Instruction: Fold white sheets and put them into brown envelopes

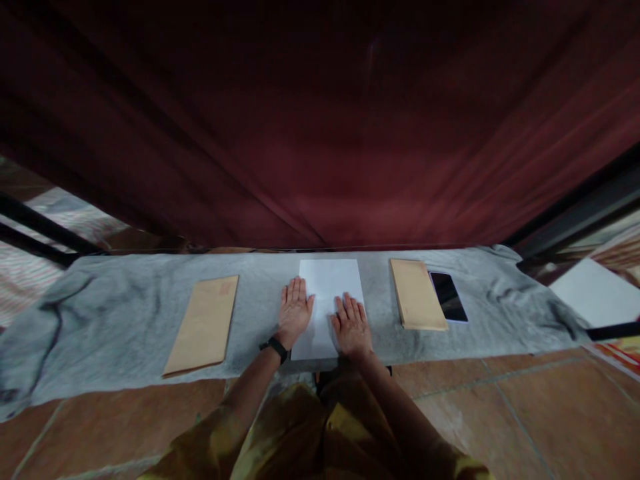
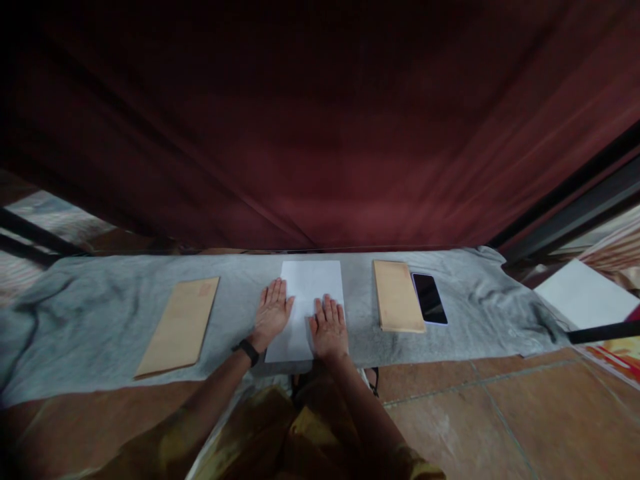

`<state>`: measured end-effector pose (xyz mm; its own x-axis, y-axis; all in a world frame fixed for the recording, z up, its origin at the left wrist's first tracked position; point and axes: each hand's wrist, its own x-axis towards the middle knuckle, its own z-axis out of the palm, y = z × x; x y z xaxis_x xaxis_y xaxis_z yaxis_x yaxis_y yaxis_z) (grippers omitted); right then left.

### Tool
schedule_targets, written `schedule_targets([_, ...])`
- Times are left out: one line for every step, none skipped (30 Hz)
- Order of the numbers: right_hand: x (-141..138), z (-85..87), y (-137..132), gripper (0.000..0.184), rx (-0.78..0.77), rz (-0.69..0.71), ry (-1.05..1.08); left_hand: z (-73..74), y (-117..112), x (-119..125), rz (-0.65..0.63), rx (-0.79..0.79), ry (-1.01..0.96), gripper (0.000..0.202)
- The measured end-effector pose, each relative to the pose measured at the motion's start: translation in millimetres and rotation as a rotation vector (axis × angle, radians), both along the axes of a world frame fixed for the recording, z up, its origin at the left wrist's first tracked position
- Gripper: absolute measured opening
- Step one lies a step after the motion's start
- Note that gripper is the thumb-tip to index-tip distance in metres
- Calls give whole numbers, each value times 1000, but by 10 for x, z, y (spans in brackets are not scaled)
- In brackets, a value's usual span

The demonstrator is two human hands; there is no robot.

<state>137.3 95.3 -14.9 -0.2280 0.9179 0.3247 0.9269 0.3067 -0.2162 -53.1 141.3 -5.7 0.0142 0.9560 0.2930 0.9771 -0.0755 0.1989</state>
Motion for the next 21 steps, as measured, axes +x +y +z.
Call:
schedule_targets([-1, 7, -1, 54, -9, 0, -1, 27, -48, 14, 9, 21, -14, 63])
schedule_targets([-2, 13, -1, 54, -19, -1, -2, 55, -116, 49, 4, 41, -26, 63])
schedule_targets([-1, 18, -1, 55, -30, -1, -3, 82, -205, 101, -23, 53, -33, 63])
schedule_targets([2, 23, 0, 55, -42, 1, -6, 103, -311, 166, -67, 55, -33, 63])
schedule_targets([5, 27, 1, 55, -54, 4, -11, 119, -429, 236, -136, 43, -22, 62])
schedule_targets([8, 30, 3, 55, -66, 9, -17, 127, -551, 304, -207, 21, -4, 61])
schedule_targets([12, 34, 5, 56, -77, 13, -23, 129, -668, 361, -255, -2, 18, 60])
schedule_targets([14, 37, 7, 56, -85, 15, -29, 127, -773, 402, -276, -24, 43, 59])
schedule_targets([16, 40, 9, 56, -90, 15, -33, 123, -860, 423, -285, -42, 66, 58])
schedule_targets([18, 43, 11, 56, -91, 13, -35, 117, -926, 424, -282, -54, 86, 58])
schedule_targets([22, 46, 12, 56, -89, 9, -36, 112, -971, 407, -276, -62, 102, 58])
schedule_targets([28, 49, 12, 55, -83, 5, -37, 108, -999, 377, -269, -65, 113, 59])
schedule_targets([39, 51, 9, 55, -75, 2, -39, 104, -1016, 336, -260, -64, 120, 60])
schedule_targets([56, 52, 5, 55, -65, 0, -41, 99, -1027, 290, -247, -60, 124, 60])
schedule_targets([82, 51, -2, 55, -55, -4, -44, 94, -1037, 243, -231, -56, 126, 61])
schedule_targets([116, 48, -12, 55, -45, -6, -47, 87, -1050, 197, -216, -50, 126, 62])
schedule_targets([158, 44, -24, 54, -37, -9, -50, 80, -1067, 153, -202, -44, 123, 62])
schedule_targets([207, 38, -38, 54, -30, -11, -54, 72, -1090, 112, -191, -37, 120, 63])
schedule_targets([261, 32, -53, 54, -24, -13, -57, 64, -1116, 73, -185, -30, 117, 63])
schedule_targets([318, 27, -70, 54, -19, -17, -60, 57, -1145, 37, -182, -23, 114, 64])
schedule_targets([376, 23, -89, 54, -17, -22, -62, 53, -1174, 3, -181, -19, 111, 64])
